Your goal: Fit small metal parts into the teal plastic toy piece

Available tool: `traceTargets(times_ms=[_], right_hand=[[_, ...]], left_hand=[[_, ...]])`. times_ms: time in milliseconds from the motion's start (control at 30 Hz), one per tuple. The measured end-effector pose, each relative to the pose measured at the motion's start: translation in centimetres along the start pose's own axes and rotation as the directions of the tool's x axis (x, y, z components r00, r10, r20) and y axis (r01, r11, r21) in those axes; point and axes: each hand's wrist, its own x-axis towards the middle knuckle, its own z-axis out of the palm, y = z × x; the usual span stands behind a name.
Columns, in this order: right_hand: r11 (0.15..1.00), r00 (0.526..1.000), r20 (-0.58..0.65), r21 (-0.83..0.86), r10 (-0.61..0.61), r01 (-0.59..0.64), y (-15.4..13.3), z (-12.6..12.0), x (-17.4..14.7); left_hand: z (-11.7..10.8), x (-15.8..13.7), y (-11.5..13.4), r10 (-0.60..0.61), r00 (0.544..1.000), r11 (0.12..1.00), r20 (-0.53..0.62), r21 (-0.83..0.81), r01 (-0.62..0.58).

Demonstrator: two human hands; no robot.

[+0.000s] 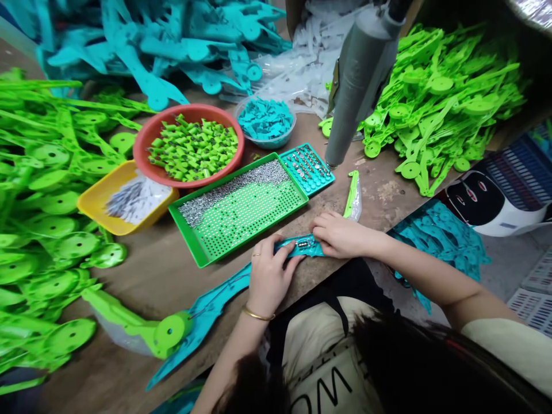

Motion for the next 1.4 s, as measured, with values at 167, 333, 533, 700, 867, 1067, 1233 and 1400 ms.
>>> traceTargets(times_ms=[167,333,533,700,867,1067,1233,1400], right_hand=[[0.997,0.994,-0.093,-0.028,0.065,-0.068,-0.8,1.0,-0.2],[0.992,0.988,-0.107,-0.045,0.114,-0.119,-1.4,1.5,-0.3],[0.992,0.992,-0.008,-0.023,0.125,-0.125,-1.4,0.7,-0.3],[0.992,0.992,0.028,-0.006,0.125,-0.125,-1.1,0.1,-0.6],[0.989,0.989,-0.041,0.032,0.145,-0.144,-1.2,0.3,-1.0],[0.974,0.97,-0.092,0.026,0.225,-0.223,-2.0,1.1,-0.6],[0.972,0.97,-0.062,0.023,0.237,-0.236,-2.1,0.6,-0.8],[0.957,0.945,-0.171,0.134,0.28,-0.259,-1.2,-0.2,-3.3]], left_hand=[[-0.1,0.2,0.1,0.0,1.0,1.0,0.028,0.001,0.0],[-0.1,0.1,0.1,-0.004,1.0,1.0,0.015,-0.002,0.004],[0.0,0.0,0.1,0.001,1.0,1.0,-0.001,0.008,-0.001],[0.0,0.0,0.1,0.011,1.0,1.0,-0.007,0.017,-0.011],[0.0,0.0,0.0,0.009,1.0,1.0,0.002,0.01,-0.009],[0.0,-0.1,0.0,-0.004,1.0,1.0,0.014,0.003,0.004],[-0.1,0.0,0.0,-0.011,1.0,1.0,0.009,-0.009,0.011],[-1.6,0.2,0.4,0.042,0.998,0.999,0.036,-0.03,-0.041]])
